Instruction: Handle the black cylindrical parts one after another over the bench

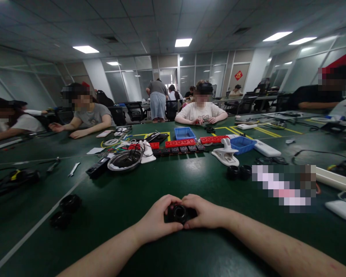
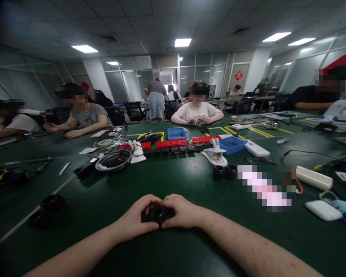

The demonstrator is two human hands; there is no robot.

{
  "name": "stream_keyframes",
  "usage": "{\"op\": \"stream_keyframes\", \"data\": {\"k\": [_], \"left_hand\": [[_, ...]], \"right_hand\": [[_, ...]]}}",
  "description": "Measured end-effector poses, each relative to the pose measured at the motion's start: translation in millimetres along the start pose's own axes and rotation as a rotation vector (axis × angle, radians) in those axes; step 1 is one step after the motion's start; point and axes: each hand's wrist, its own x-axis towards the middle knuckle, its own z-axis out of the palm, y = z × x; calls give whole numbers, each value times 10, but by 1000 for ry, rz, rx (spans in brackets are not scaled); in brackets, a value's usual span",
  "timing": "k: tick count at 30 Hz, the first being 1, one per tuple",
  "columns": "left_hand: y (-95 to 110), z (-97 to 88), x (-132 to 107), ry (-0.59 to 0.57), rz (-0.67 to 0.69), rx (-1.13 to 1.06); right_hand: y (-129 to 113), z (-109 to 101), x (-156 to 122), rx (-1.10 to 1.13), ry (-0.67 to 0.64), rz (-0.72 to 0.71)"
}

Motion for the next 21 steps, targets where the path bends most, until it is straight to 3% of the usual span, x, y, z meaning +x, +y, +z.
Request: {"op": "stream_keyframes", "data": {"k": [6,13,21], "left_hand": [[-10,-19,-10,-24,102,-8],[-12,-23,15,5,22,47],[6,68,15,171,-56,161]], "right_hand": [[-9,-13,1,-2,-8,7],[19,38,12,-26,25,131],[-143,179,54,-476,208,239]]}}
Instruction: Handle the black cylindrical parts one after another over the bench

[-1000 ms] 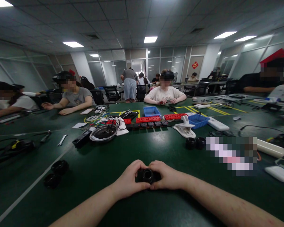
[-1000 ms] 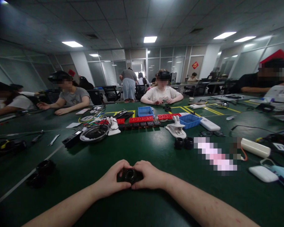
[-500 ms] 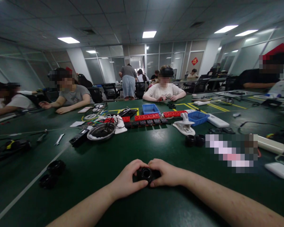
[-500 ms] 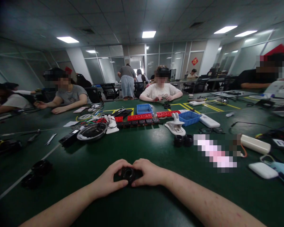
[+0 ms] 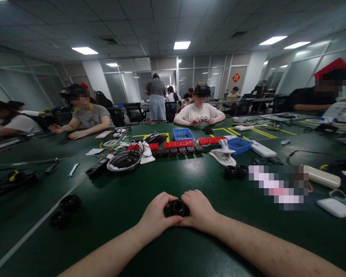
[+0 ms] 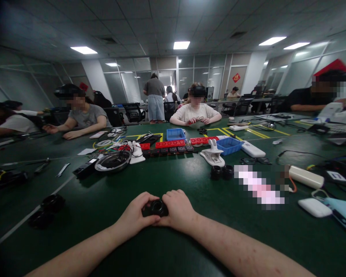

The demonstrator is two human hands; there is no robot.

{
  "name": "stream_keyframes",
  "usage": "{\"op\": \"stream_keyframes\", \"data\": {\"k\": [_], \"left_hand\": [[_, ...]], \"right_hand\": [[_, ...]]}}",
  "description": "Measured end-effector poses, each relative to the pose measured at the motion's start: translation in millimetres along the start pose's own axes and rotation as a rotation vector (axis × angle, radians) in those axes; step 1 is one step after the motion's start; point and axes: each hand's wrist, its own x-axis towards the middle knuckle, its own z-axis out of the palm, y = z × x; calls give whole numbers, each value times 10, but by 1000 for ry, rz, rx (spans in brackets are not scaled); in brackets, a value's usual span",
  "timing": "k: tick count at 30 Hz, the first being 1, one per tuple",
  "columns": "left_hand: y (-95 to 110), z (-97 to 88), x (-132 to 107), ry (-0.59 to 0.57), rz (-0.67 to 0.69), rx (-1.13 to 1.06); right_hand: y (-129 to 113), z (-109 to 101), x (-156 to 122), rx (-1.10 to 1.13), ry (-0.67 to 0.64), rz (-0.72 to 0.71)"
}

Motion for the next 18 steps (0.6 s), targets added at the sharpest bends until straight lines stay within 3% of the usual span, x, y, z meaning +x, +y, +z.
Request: {"op": "stream_keyframes", "data": {"k": [4,9,18], "left_hand": [[-28,1,7,-14,-11,-21],[-69,-53,21,-110,54,-66],[-57,-64,28,-159,56,-114]], "right_hand": [[9,-12,-9,91,-9,-1],[130,-81,-1,336,-141,-132],[222,-105,42,378,-209,-224]]}}
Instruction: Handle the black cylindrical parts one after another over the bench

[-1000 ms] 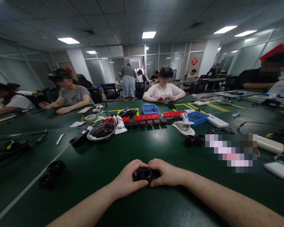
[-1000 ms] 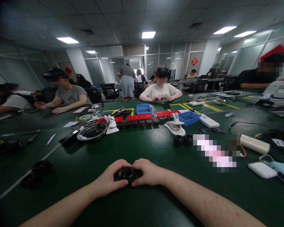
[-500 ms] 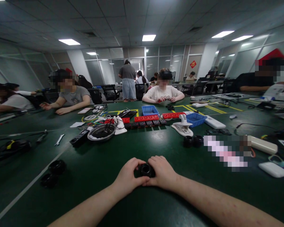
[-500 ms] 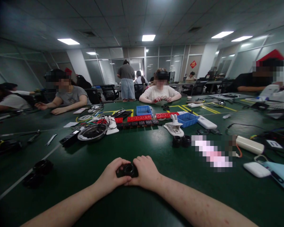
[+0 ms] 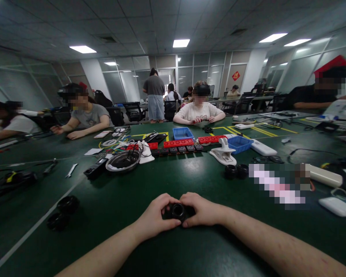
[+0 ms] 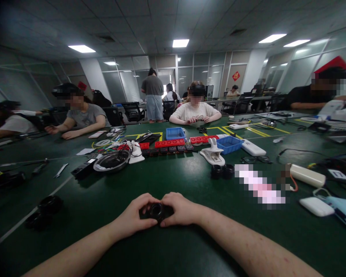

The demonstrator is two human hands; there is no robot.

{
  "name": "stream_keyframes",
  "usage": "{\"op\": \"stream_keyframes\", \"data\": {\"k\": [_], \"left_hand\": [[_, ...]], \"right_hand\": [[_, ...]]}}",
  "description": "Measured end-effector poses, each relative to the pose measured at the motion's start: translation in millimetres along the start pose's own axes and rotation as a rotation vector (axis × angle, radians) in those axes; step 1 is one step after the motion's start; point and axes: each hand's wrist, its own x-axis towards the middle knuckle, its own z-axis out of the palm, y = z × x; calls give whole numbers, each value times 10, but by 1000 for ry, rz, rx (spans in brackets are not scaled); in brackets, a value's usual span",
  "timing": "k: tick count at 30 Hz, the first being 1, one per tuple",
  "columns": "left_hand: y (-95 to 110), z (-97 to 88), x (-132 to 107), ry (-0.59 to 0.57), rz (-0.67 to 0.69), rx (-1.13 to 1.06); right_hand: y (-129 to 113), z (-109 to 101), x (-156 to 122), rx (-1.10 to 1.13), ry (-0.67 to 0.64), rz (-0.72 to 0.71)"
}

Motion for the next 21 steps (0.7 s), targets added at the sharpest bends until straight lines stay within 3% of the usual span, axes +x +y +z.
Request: {"op": "stream_keyframes", "data": {"k": [15,21], "left_hand": [[5,3,-4,10,-5,-40],[46,102,-14,97,-74,5]], "right_hand": [[6,-27,2,51,0,-11],[-63,62,17,-3,77,205]]}}
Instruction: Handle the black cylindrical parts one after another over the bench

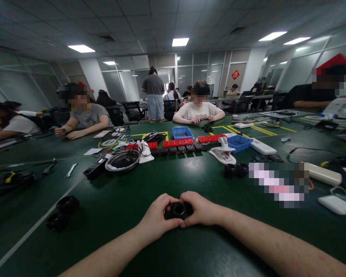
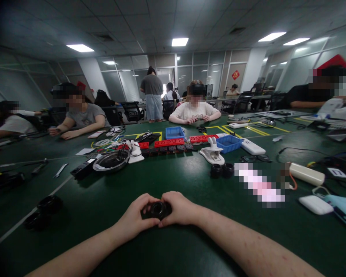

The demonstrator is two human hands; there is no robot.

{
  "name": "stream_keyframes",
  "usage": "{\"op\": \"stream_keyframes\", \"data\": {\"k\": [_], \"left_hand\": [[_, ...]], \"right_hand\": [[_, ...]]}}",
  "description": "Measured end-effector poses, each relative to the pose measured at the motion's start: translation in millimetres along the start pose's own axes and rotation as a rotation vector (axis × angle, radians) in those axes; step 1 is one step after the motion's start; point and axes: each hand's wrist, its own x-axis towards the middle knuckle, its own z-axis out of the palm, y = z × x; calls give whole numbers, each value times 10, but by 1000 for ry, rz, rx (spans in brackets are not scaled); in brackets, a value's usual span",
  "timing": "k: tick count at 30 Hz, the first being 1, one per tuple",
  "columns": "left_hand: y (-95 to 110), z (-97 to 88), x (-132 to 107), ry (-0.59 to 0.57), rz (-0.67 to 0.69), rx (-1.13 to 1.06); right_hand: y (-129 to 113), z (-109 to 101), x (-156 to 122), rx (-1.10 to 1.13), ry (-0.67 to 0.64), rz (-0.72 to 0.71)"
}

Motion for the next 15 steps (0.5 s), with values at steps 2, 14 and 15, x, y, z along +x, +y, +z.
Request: {"op": "stream_keyframes", "data": {"k": [2,14,15], "left_hand": [[24,39,-10,58,-56,26],[-35,-55,14,-6,23,35],[-43,-65,13,-22,34,19]], "right_hand": [[-36,66,1,-112,78,42],[-18,32,-18,-45,59,-98],[-2,16,-19,-28,37,-108]]}}
